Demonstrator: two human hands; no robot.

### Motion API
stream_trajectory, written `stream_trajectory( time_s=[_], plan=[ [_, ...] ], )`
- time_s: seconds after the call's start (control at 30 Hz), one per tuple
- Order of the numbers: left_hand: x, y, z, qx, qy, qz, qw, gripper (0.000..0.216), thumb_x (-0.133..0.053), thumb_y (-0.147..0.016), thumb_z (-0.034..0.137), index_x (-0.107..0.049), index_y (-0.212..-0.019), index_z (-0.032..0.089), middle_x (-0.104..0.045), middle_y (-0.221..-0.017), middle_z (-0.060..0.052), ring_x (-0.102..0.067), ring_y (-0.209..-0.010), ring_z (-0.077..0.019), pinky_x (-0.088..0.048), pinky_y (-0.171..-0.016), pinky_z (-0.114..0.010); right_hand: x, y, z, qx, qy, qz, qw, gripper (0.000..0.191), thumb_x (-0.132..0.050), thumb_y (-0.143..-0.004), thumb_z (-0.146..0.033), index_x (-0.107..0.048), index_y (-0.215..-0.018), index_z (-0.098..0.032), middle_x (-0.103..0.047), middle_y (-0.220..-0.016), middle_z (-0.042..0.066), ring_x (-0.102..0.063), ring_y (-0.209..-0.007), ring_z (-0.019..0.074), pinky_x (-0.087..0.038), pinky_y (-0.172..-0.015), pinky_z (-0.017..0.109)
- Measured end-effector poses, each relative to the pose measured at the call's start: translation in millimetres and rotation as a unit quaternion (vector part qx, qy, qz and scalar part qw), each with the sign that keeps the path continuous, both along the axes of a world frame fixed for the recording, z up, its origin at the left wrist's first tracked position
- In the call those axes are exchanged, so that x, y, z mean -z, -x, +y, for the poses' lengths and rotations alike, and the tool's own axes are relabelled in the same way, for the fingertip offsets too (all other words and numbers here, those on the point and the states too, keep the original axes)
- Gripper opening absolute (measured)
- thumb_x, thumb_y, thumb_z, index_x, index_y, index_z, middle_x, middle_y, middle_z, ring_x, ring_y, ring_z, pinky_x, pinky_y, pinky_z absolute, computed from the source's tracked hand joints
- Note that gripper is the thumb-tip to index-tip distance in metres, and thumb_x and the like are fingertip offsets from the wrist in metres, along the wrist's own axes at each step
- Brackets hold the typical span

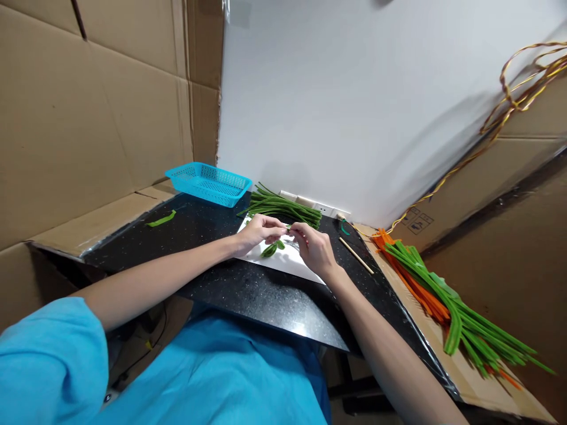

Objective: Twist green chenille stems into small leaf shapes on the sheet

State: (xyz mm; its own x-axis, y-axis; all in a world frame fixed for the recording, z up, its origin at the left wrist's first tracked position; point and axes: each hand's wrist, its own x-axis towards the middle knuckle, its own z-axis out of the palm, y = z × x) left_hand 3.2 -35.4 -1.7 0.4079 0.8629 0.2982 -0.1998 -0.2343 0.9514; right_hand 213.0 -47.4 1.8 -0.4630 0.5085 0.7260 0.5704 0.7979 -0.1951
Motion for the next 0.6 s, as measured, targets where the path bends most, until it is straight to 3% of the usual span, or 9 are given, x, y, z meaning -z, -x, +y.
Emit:
stream_trajectory(
  time_s=[0.13,0.27,0.33,0.4,0.53,0.6],
  plan=[
    [-1.5,4.9,-3.3,-0.065,-0.147,0.081,0.984,0.02,-0.077,-0.083,0.029,-0.082,-0.086,0.01,-0.07,-0.071,-0.007,-0.053,-0.059,-0.0118,-0.038,-0.056,-0.026,-0.7,4.0,-0.1,-0.033,0.138,0.062,0.988,0.012,-0.055,-0.103,-0.026,-0.066,-0.098,-0.022,-0.074,-0.079,0.003,-0.069,-0.064,0.0168,-0.052,-0.062,0.027],
    [0.6,10.1,-10.0,-0.123,-0.366,0.18,0.905,0.016,-0.069,-0.087,0.019,-0.084,-0.083,0.016,-0.066,-0.066,-0.004,-0.051,-0.059,-0.0128,-0.036,-0.058,-0.027,-8.1,4.0,-1.4,-0.099,0.272,0.07,0.955,0.013,-0.059,-0.098,-0.027,-0.065,-0.089,-0.02,-0.072,-0.074,0.003,-0.068,-0.062,0.0165,-0.053,-0.059,0.027],
    [2.3,10.7,-10.7,-0.11,-0.405,0.21,0.883,0.019,-0.066,-0.087,0.017,-0.083,-0.08,0.017,-0.062,-0.062,-0.002,-0.05,-0.057,-0.0127,-0.036,-0.059,-0.027,-10.5,2.4,-1.2,-0.107,0.288,0.046,0.951,0.013,-0.059,-0.096,-0.025,-0.066,-0.086,-0.02,-0.072,-0.074,0.002,-0.068,-0.062,0.016,-0.053,-0.06,0.027],
    [4.2,10.0,-8.1,-0.1,-0.373,0.215,0.897,0.018,-0.066,-0.088,0.017,-0.082,-0.079,0.016,-0.063,-0.063,-0.002,-0.05,-0.058,-0.0124,-0.036,-0.059,-0.027,-10.0,0.7,0.3,-0.094,0.268,0.029,0.958,0.013,-0.058,-0.096,-0.023,-0.067,-0.086,-0.02,-0.072,-0.074,0.001,-0.067,-0.061,0.0152,-0.053,-0.062,0.027],
    [8.1,7.5,2.2,-0.059,-0.199,0.136,0.969,0.023,-0.071,-0.089,0.032,-0.079,-0.084,0.011,-0.069,-0.072,-0.005,-0.052,-0.056,-0.0111,-0.037,-0.055,-0.024,-4.1,-1.3,4.0,-0.051,0.207,0.02,0.977,0.013,-0.058,-0.1,-0.026,-0.068,-0.094,-0.022,-0.073,-0.076,0.0,-0.065,-0.056,0.0139,-0.049,-0.06,0.026],
    [9.4,6.6,6.0,-0.037,-0.134,0.096,0.986,0.032,-0.074,-0.088,0.041,-0.077,-0.083,0.01,-0.065,-0.067,-0.004,-0.049,-0.052,-0.0096,-0.035,-0.051,-0.024,-2.4,-1.8,3.9,-0.016,0.155,-0.008,0.988,0.012,-0.059,-0.101,-0.027,-0.069,-0.098,-0.022,-0.074,-0.076,0.001,-0.064,-0.056,0.0142,-0.046,-0.06,0.026]
  ],
)
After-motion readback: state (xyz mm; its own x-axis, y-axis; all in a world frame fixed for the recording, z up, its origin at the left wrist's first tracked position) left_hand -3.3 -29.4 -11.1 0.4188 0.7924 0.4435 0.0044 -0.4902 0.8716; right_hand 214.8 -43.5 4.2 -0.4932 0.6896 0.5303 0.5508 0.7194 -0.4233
